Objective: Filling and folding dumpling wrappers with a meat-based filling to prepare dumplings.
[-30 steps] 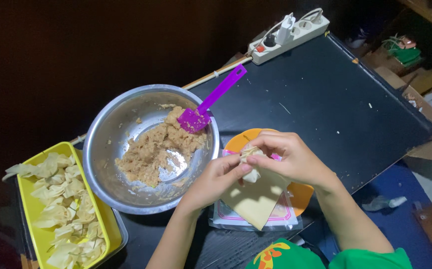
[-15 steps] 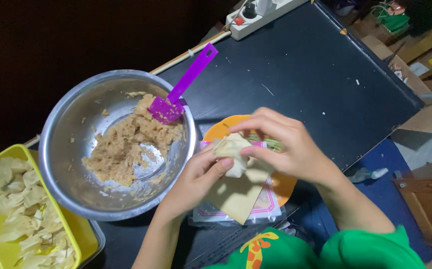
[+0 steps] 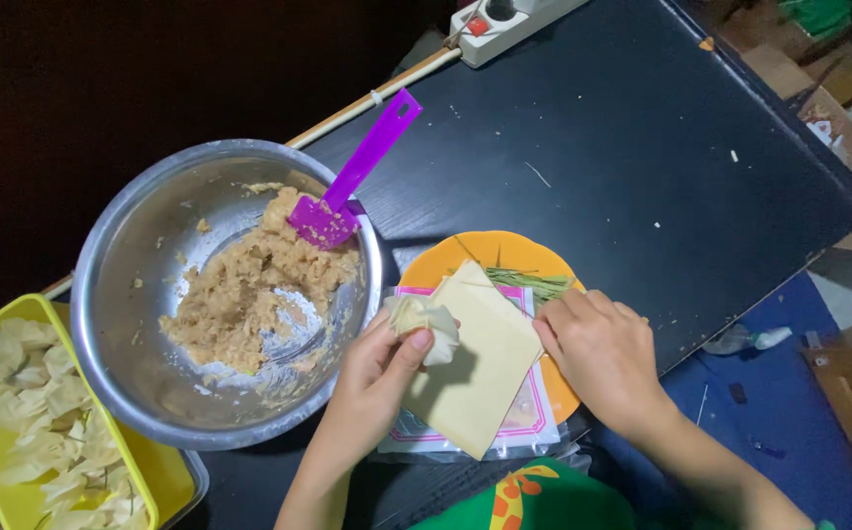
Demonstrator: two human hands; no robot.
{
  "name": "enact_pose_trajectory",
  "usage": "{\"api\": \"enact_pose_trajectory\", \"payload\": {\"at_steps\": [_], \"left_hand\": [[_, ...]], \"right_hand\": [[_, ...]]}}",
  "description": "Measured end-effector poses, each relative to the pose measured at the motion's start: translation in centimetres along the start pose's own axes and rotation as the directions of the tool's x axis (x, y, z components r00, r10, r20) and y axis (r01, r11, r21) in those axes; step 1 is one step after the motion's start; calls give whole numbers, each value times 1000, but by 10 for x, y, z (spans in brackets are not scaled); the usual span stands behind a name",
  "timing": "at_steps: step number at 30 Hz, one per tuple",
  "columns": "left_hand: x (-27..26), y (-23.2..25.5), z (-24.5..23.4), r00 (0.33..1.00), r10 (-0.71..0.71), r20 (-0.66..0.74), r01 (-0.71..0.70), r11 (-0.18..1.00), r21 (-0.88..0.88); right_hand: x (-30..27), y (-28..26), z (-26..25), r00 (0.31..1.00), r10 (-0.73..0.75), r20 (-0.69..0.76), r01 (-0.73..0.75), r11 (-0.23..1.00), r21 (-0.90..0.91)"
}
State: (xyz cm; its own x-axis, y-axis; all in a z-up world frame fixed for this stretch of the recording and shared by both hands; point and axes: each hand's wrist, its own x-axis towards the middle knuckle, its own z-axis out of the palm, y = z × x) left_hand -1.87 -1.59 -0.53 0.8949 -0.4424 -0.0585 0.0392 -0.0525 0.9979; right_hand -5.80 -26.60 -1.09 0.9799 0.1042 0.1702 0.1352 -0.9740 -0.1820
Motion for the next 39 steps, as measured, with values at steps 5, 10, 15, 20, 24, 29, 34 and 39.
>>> {"api": "enact_pose_trajectory", "payload": {"at_steps": [5, 10, 15, 20, 24, 29, 34, 39], "left_hand": [[3, -18, 13, 994, -86, 61, 91, 992, -90], [15, -26, 28, 976, 13, 216, 28, 982, -184], [15, -38, 29, 959, -190, 211, 253, 908, -334], [10, -41, 24, 941, -250, 230, 320, 879, -353], [7, -42, 23, 944, -219, 248, 300, 881, -365], [7, -33, 25, 947, -213, 241, 301, 851, -430], [10, -46, 32, 955, -223, 197, 288, 858, -426], [7, -49, 39, 983, -169, 71, 181, 958, -224]], "right_hand": [[3, -2, -14, 993, 3, -116, 6, 997, 83], [-2, -4, -22, 985, 68, 160, -124, 919, 373], [-4, -7, -28, 992, -105, -71, 126, 889, 441], [-7, -5, -23, 995, 90, -31, -61, 857, 511], [-13, 0, -1, 973, 229, -42, -142, 728, 671], [-23, 1, 15, 976, 209, -58, -53, 491, 869], [-30, -5, 31, 979, 167, -116, 107, 61, 992], [-24, -14, 34, 986, 112, -124, 118, 53, 992]]}}
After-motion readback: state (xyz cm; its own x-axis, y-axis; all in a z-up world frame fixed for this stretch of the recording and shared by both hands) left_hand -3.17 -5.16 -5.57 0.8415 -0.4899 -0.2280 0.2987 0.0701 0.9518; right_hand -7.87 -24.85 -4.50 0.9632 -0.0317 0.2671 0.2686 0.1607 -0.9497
